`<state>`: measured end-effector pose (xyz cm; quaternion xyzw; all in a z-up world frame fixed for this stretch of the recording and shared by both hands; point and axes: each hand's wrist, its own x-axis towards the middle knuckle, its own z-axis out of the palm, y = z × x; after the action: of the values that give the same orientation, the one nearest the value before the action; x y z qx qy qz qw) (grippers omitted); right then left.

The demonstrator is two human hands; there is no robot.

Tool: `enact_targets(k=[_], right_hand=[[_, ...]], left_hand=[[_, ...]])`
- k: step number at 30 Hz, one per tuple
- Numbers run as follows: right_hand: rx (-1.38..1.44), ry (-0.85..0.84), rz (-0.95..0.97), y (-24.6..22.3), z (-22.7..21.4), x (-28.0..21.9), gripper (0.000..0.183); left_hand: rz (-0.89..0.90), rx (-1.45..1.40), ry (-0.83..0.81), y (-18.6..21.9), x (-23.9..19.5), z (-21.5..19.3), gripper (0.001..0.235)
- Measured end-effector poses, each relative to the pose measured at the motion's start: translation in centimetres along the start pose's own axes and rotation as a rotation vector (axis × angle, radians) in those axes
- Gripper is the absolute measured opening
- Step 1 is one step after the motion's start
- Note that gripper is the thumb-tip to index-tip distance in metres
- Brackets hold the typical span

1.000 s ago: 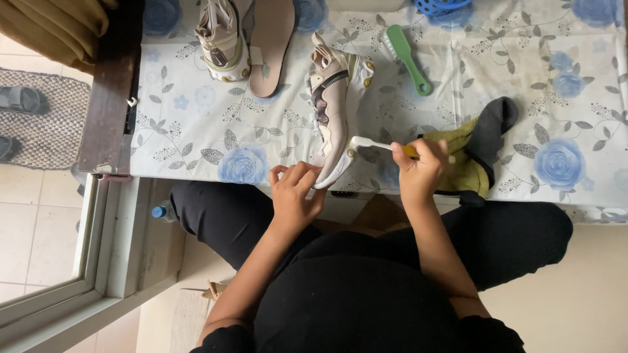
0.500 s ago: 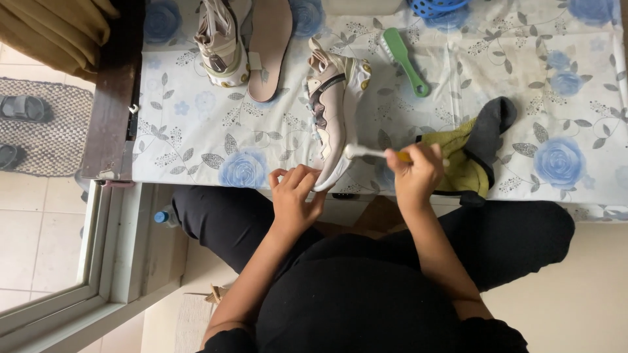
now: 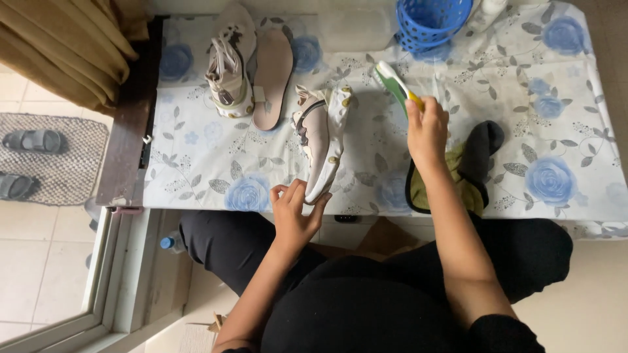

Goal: The person scrubs a white sneaker with a toothbrush and then wipes it with a cloth. They subsequently use a green brush to scrub the shoe's sole and side. The task is performed on a table covered with a floral tablecloth.

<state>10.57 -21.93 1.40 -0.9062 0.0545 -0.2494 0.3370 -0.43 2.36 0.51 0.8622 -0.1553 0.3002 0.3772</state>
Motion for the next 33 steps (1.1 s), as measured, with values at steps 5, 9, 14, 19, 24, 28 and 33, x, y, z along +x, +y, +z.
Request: enact_targets(k=[5,9,14,19,24,28,33], right_hand=[[-0.527,0.311,-0.300,2.5,8.1,10.7,0.017],[-0.906,0.412,-0.422,3.6,14.2,17.2,0.012],[-0.761,0.218,-0.341,6.7,17.4,19.6,0.011],[-0.663,0.135,-0.317,7.2,14.5,16.8,0.016],[-0.400,-0.095,-0.053,7.4,10.1,14.0,0.016],[-0.030,0.052,-0.090,1.2,2.1,8.5,0.019],[0.289,-0.027,-0.116,-1.7,-0.1,-2.4,0.030]], left_hand=[[-0.005,0.045,-0.004,0.5,1.1,-1.1,0.024],[-0.020,0.103,-0.042,1.1,2.2,-2.3,0.024],[0.009,0.041,-0.026,0.0,3.0,-3.3,0.024],[-0.068,-0.028,-0.047,-1.4,2.8,-2.7,0.023],[-0.019,-0.001,-0.092,-1.0,3.4,-2.2,0.022],[-0.014,0.007,-0.075,-0.9,3.7,-1.3,0.022],[-0.044,-0.036,-0.053,-1.2,3.5,0.2,0.024]])
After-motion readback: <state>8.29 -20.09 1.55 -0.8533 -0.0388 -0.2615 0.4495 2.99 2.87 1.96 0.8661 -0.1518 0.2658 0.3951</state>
